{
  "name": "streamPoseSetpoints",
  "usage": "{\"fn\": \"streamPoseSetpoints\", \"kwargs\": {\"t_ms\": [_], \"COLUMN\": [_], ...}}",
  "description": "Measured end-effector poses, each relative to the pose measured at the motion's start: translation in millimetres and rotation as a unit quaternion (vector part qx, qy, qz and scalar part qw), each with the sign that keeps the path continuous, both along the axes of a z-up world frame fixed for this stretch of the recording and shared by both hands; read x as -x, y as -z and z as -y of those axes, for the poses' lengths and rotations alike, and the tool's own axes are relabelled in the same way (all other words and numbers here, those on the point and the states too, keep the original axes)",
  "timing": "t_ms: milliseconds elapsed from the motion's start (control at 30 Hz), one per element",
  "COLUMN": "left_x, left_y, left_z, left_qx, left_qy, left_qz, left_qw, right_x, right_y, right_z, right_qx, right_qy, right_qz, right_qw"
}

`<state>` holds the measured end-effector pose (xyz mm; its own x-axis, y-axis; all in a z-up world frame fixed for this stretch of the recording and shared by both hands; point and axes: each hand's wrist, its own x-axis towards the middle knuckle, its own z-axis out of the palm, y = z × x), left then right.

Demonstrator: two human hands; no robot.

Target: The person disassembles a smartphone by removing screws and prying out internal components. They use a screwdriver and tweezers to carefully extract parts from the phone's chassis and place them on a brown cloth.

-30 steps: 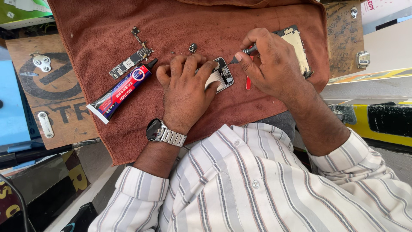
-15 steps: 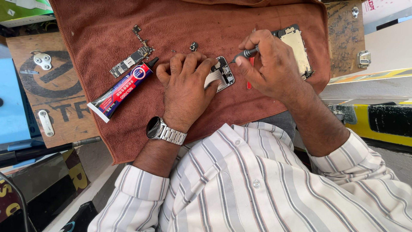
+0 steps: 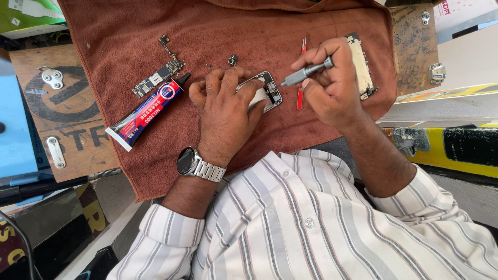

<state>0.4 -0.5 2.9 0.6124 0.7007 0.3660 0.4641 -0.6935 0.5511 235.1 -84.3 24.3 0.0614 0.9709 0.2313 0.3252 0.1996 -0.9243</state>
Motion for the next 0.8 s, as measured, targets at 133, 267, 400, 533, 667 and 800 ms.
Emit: {"fn": "streamPoseSetpoints", "kwargs": {"t_ms": [133,267,400,533,667,800], "left_x": [-1,3,16,38,56,63], "left_y": [-2,4,11,18,18,12], "left_z": [2,-1,-13,-35,-40,-42], "left_qx": [0.000,-0.011,-0.029,-0.068,-0.085,-0.080], "left_qy": [-0.010,0.001,-0.035,-0.084,-0.085,-0.077], "left_qz": [0.001,0.009,-0.016,-0.082,-0.073,-0.092], "left_qw": [1.000,1.000,0.999,0.991,0.990,0.990], "right_x": [5,5,-2,-3,-2,-4], "right_y": [10,14,12,15,29,42], "right_z": [7,7,4,6,2,3], "right_qx": [0.035,0.020,-0.017,-0.021,-0.027,-0.031], "right_qy": [0.002,0.011,0.045,0.083,0.066,0.052], "right_qz": [-0.061,-0.064,0.015,0.177,0.207,0.188], "right_qw": [0.998,0.998,0.999,0.981,0.976,0.980]}}
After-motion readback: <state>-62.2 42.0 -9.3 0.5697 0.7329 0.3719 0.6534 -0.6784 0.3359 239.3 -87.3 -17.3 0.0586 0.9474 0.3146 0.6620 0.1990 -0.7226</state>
